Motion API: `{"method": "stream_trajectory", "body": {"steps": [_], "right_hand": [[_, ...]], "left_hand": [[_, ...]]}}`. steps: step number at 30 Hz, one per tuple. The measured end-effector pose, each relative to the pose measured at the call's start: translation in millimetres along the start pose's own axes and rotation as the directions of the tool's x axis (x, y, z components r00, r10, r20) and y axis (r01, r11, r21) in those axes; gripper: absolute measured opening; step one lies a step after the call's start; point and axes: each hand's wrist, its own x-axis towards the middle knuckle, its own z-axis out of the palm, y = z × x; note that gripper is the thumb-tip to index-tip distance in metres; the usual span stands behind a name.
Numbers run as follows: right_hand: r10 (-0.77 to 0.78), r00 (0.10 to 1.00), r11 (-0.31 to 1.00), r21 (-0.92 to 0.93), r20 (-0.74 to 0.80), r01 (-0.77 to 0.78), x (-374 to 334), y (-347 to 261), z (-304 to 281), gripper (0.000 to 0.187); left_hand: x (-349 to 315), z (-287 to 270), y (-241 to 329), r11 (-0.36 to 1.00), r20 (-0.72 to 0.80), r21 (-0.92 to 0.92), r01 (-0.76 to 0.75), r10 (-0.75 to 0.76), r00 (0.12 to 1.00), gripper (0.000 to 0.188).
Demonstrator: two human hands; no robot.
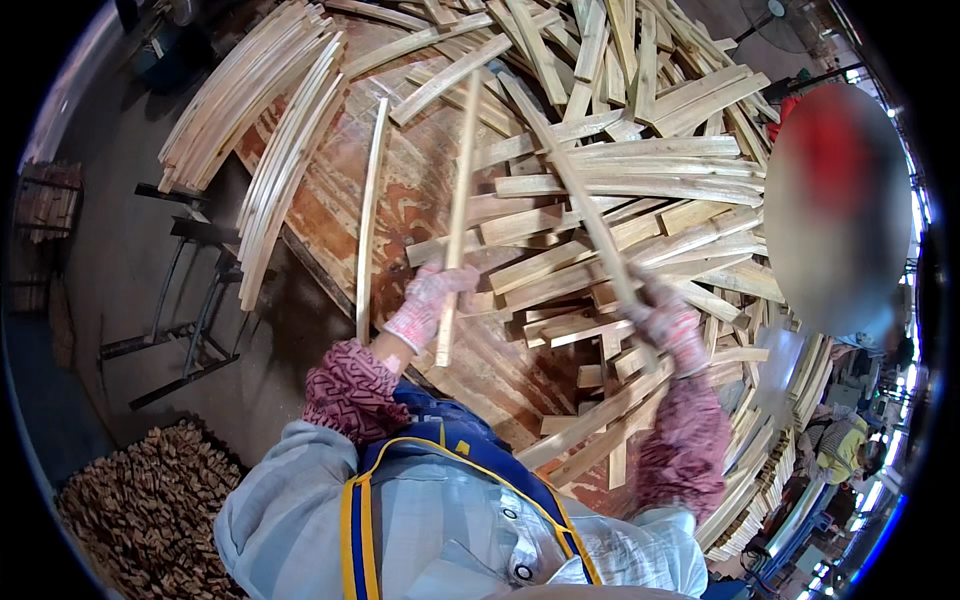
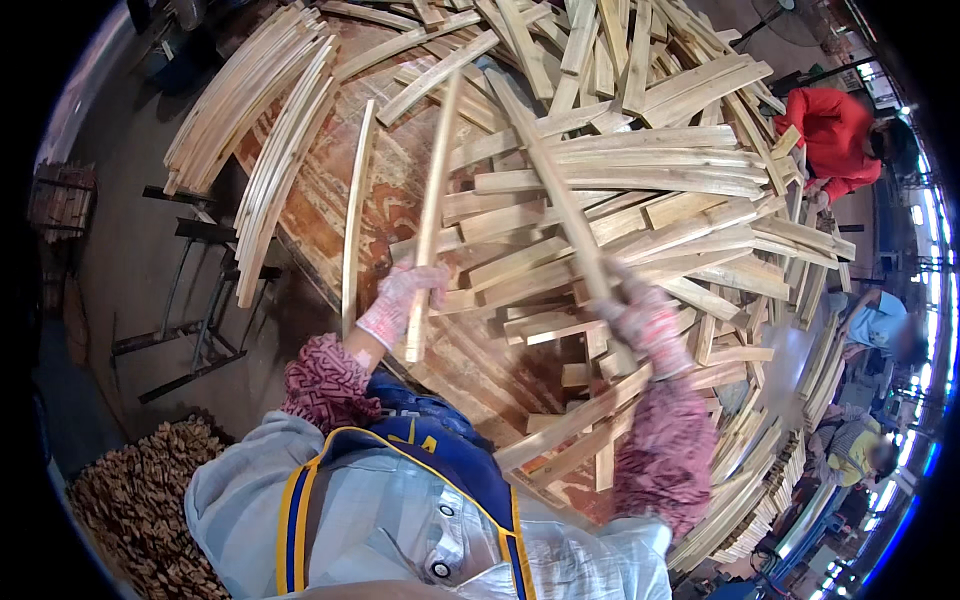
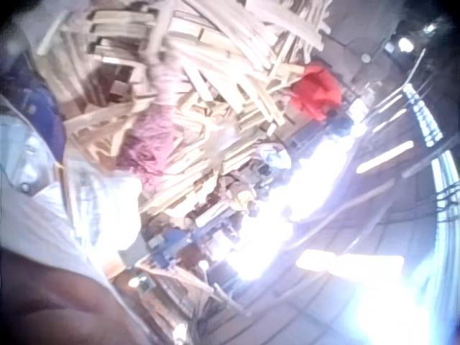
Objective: The person repeatedly picks up wooden strips from a large pile on a workbench, aligns them into small bundles, and places the bundles onto a separate stack. The person wears pink gloves and a blue apron while working in a workshop environment.
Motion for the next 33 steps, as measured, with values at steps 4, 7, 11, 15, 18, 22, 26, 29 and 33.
{"method": "stream_trajectory", "body": {"steps": [4, 7, 11, 15, 18, 22, 26, 29, 33], "right_hand": [[-0.171, 0.983, 0.736, 0.672, 0.063, 0.085, -22.8, 5.1, 113.4, 0.057], [-0.172, 0.961, 0.415, 0.9, 0.218, -0.13, -17.9, 28.4, 178.7, 0.052], [-0.054, 0.997, 0.454, 0.891, 0.05, -0.02, -18.6, 9.2, 230.2, 0.038], [-0.095, 0.994, 0.314, 0.949, 0.061, -0.028, -33.9, -17.9, 257.9, 0.049], [-0.06, 0.99, 0.171, 0.979, 0.125, -0.113, -51.0, -41.0, 278.6, 0.051], [-0.219, 0.955, -0.103, 0.969, 0.199, -0.226, -53.9, -42.1, 299.8, 0.049], [-0.282, 0.934, -0.089, 0.963, 0.221, -0.255, -43.3, -52.9, 319.4, 0.048], [-0.14, 0.913, 0.418, 0.859, 0.383, -0.296, -35.5, -107.4, 301.5, 0.041], [0.048, 0.911, 0.836, 0.482, 0.41, -0.261, 5.2, -127.4, 258.7, 0.029]], "left_hand": [[-6.8, -104.0, 13.9, 0.935, -0.204, 0.335, -0.116, 0.192, 0.96, 0.03], [-12.3, -184.8, 52.0, 0.672, -0.434, 0.735, 0.089, 0.365, 0.824, 0.043], [-13.0, -270.0, 132.1, 0.19, -0.148, 0.981, 0.048, 0.563, 0.813, 0.051], [24.0, -328.3, 182.1, -0.202, -0.069, 0.954, 0.224, 0.578, 0.813, 0.047], [40.6, -327.2, 200.2, -0.121, -0.254, 0.939, 0.323, 0.391, 0.885, 0.049], [28.3, -275.7, 195.3, -0.373, 0.134, 0.883, 0.287, 0.784, 0.606, 0.064], [30.0, -197.4, 127.4, 0.495, 0.159, 0.728, -0.474, 0.551, 0.819, 0.062], [2.5, -111.0, 83.1, 0.997, 0.396, 0.029, 0.07, -0.076, 0.915, 0.056], [20.5, -105.2, 48.4, 0.976, 0.291, 0.137, 0.168, -0.202, 0.935, 0.055]]}}
